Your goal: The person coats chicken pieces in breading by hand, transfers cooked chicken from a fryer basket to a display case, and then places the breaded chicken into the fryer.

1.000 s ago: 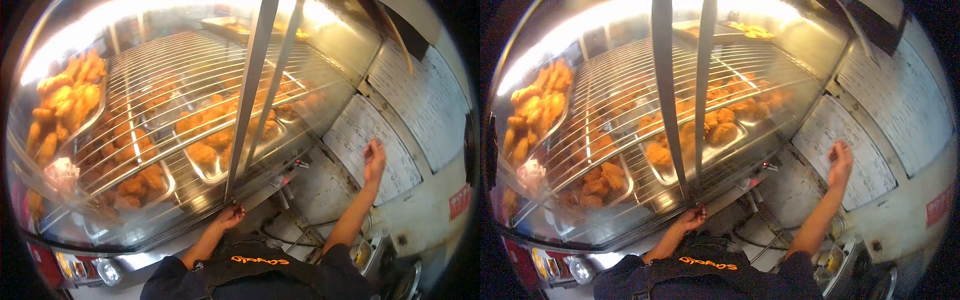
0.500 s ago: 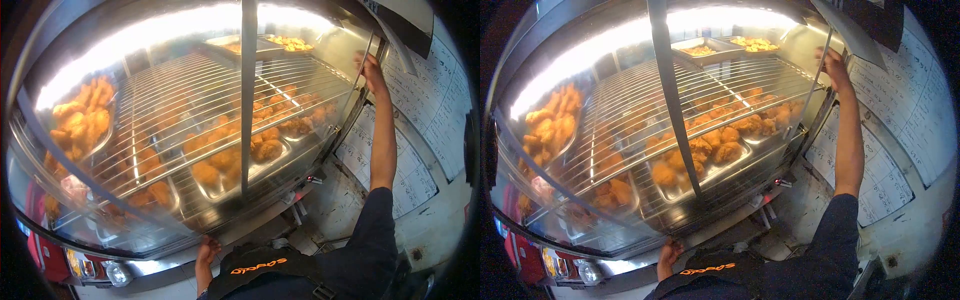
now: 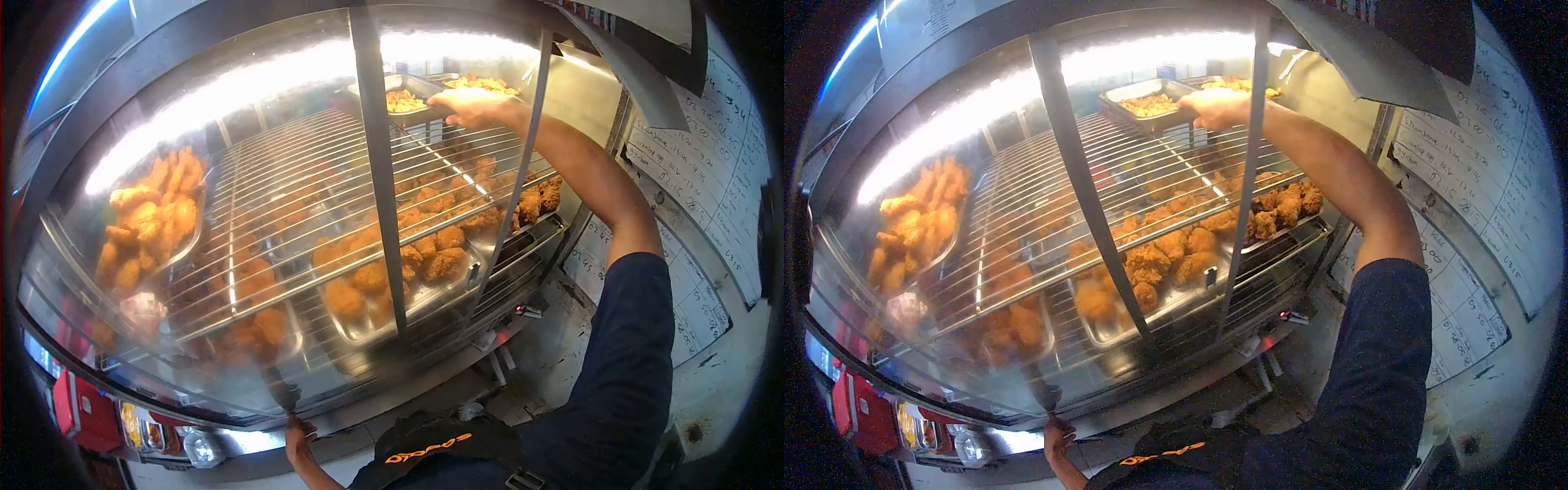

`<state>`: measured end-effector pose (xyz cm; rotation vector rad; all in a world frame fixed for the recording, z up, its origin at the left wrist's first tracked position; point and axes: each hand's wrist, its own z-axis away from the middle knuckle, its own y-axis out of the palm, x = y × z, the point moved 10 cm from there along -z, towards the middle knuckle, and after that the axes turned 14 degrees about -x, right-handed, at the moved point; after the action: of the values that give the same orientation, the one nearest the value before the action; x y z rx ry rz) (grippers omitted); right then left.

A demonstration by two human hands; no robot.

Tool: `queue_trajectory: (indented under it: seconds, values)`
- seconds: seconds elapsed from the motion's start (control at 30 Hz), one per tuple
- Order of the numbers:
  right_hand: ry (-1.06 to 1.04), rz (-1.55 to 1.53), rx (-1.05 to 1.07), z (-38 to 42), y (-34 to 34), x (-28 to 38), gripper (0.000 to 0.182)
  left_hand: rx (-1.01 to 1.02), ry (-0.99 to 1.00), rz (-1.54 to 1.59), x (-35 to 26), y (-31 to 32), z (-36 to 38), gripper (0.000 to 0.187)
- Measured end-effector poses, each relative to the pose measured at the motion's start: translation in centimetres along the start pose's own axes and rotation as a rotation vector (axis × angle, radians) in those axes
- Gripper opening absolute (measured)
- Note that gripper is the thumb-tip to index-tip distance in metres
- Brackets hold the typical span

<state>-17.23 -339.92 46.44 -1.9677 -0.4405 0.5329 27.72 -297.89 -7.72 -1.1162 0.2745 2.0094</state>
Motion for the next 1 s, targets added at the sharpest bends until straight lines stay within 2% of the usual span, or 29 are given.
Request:
queue_trajectory:
  seconds: [0.1,0.2,0.3,0.43,0.53,0.57,0.6,0.63,0.7,0.77,0.8,0.83,0.87,0.93,0.97,1.0]
  values:
    - [-0.066,0.066,-0.035,1.6,-1.5,1.6,0.039,-0.058,-0.023,0.018,0.5,-1.5,-0.9,0.045]
    - [-0.103,-0.157,-0.133,4.5,-2.3,2.0,0.026,-0.049,0.009,-0.027,0.1,-2.3,-1.6,0.045]
    - [-0.180,-0.195,-0.276,9.8,-6.4,3.5,0.021,-0.109,-0.009,-0.079,0.5,-3.3,-2.4,0.045]
    - [-0.102,-0.264,-0.270,16.6,-8.2,2.8,0.019,-0.044,-0.017,-0.067,0.5,-3.5,-2.7,0.046]
    - [-0.214,-0.091,-0.464,21.9,-11.3,4.4,0.031,-0.061,0.024,-0.139,0.1,-3.9,-3.3,0.040]
    - [-0.192,-0.085,-0.461,23.2,-11.0,4.2,0.031,-0.062,0.046,-0.146,-0.6,-3.7,-3.2,0.037]
    - [-0.175,0.041,-0.544,24.6,-11.4,3.9,0.030,-0.104,0.032,-0.126,-0.8,-4.0,-3.0,0.029]
    - [-0.159,0.170,-0.622,26.0,-11.9,3.8,0.029,-0.091,0.039,-0.144,-1.3,-3.7,-2.8,0.029]
    - [-0.141,0.154,-0.695,28.8,-13.5,4.0,0.028,-0.109,-0.002,-0.357,-1.1,-3.9,-3.0,0.030]
    - [-0.122,0.216,-0.743,31.6,-14.3,3.7,0.025,-0.075,0.076,-0.473,-0.7,-3.8,-4.1,0.027]
    - [-0.121,0.216,-0.759,33.1,-14.5,3.4,0.016,-0.062,0.170,-0.459,-1.7,-3.4,-3.3,0.020]
    - [-0.114,0.221,-0.751,34.3,-14.7,3.2,0.016,-0.046,0.261,-0.441,-2.5,-2.8,-2.7,0.014]
    - [-0.090,0.222,-0.758,35.7,-15.1,3.0,0.018,-0.038,0.259,-0.448,-2.4,-2.3,-3.4,0.014]
    - [-0.042,0.199,-0.776,38.4,-16.4,2.6,0.021,-0.005,0.228,-0.856,-1.2,-1.1,-5.4,0.005]
    - [-0.049,0.196,-0.763,39.7,-16.8,2.7,0.021,-0.096,0.079,-0.834,-1.3,-1.5,-4.6,0.008]
    - [-0.008,0.208,-0.747,41.1,-17.3,2.3,0.020,-0.038,0.042,-0.821,-1.3,-0.6,-4.3,0.010]
